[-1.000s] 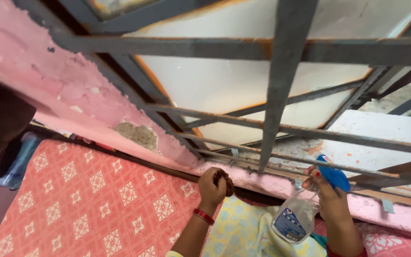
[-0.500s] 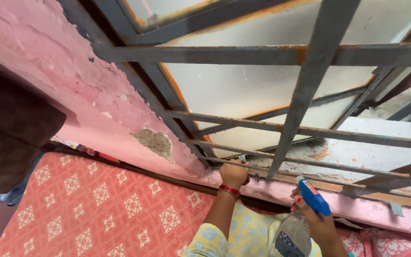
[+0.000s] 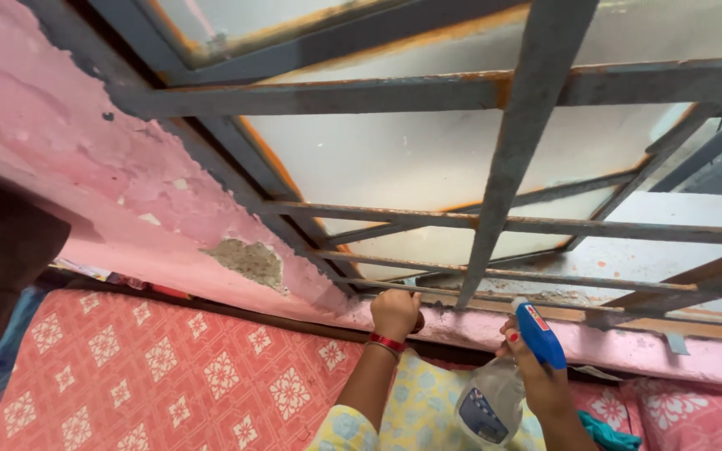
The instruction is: Cleaning a metal window grill with a cloth and spray cleaner.
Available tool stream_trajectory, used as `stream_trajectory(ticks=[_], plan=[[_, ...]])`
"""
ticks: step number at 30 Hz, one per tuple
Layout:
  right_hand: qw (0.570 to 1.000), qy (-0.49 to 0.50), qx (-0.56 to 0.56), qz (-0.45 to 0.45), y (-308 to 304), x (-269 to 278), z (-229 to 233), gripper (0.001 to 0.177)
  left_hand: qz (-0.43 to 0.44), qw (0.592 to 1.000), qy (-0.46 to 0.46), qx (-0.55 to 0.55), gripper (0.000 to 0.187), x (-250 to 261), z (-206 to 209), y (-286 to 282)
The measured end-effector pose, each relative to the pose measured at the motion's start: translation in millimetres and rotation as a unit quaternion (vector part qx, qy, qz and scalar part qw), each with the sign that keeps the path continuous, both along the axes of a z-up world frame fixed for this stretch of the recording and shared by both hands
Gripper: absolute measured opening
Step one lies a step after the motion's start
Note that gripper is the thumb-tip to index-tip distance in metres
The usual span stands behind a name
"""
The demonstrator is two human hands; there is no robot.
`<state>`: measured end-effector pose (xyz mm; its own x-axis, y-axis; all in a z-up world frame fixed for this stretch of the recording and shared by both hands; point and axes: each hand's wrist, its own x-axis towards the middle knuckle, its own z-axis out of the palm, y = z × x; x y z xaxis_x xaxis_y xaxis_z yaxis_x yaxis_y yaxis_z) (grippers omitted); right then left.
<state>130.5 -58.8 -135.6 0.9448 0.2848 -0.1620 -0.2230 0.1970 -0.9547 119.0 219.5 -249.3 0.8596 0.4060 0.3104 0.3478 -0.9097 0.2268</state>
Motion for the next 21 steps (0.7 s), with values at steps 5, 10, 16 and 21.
stream_trajectory(ticks=[5,10,16,21], plan=[[1.000,-0.016,-0.010,-0.020,-2.4,17.6,6.0,0.033,-0.003,0.999,-0.014,-0.047,0.036,-8.6,7.9,-3.4],[0.998,0.025,-0.046,-0.046,-8.2,25.9,5.9,0.032,-0.010,0.999,0.023,-0.035,0.035,-15.4,10.3,-7.0],[0.996,-0.003,-0.029,-0.080,-5.9,30.5,26.0,0.032,-0.025,0.999,0.007,-0.029,0.032,-21.2,12.6,-11.7],[0.994,0.012,-0.030,-0.101,-9.9,37.9,4.8,0.030,-0.025,0.999,0.024,-0.026,0.034,-22.7,16.6,-13.4]])
